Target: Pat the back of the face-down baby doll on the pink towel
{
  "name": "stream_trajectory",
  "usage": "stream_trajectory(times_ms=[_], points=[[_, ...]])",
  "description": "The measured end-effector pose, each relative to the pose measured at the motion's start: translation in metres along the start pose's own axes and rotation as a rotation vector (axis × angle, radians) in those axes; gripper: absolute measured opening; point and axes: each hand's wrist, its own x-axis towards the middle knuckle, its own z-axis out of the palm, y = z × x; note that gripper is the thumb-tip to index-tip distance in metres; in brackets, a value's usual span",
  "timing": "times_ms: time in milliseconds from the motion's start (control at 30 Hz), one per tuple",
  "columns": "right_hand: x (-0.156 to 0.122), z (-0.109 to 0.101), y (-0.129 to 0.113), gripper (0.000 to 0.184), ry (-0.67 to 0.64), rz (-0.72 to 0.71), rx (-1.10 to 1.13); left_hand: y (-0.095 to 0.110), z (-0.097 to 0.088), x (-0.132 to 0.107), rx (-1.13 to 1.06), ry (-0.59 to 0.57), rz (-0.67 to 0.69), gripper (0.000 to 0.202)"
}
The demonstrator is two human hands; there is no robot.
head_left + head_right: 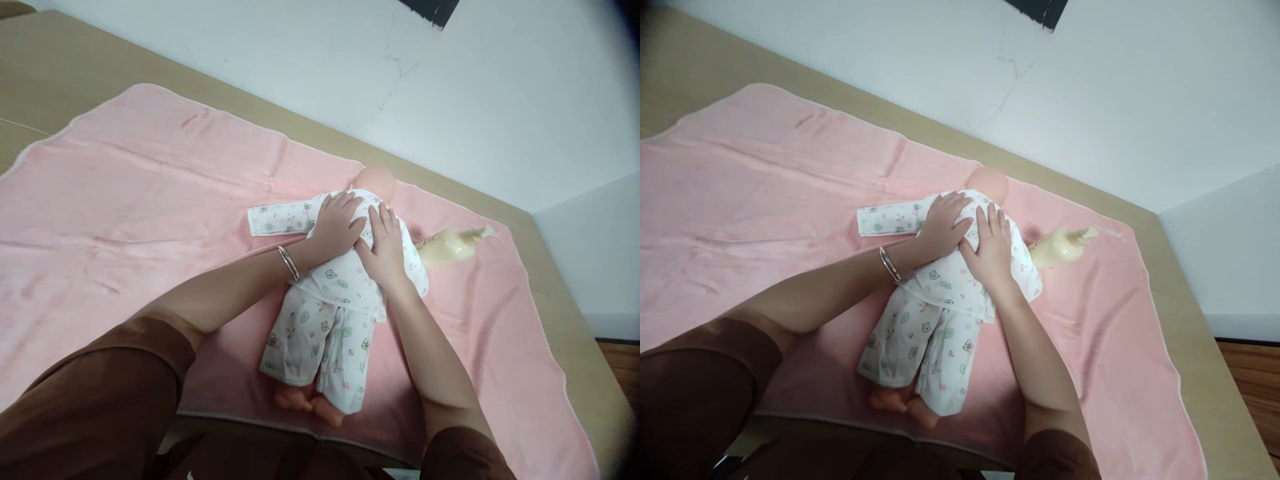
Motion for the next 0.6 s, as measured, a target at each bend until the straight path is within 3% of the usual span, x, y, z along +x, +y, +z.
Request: stream_trajectory(times_ms=[233, 367, 600], points=[[0.0, 0.0, 0.002, 0.064, -0.008, -0.005, 0.003, -0.002, 0.0, -0.001, 0.004, 0.011, 0.022, 0.043], [-0.003, -0.002, -0.002, 0.061, -0.023, -0.015, 0.013, 0.0, -0.004, -0.004, 0.048, 0.017, 0.105, 0.044], [-0.013, -0.009, -0.026, 0.055, -0.023, -0.016, -0.108, 0.017, -0.019, -0.014, 0.31, 0.057, 0.194, 0.039]])
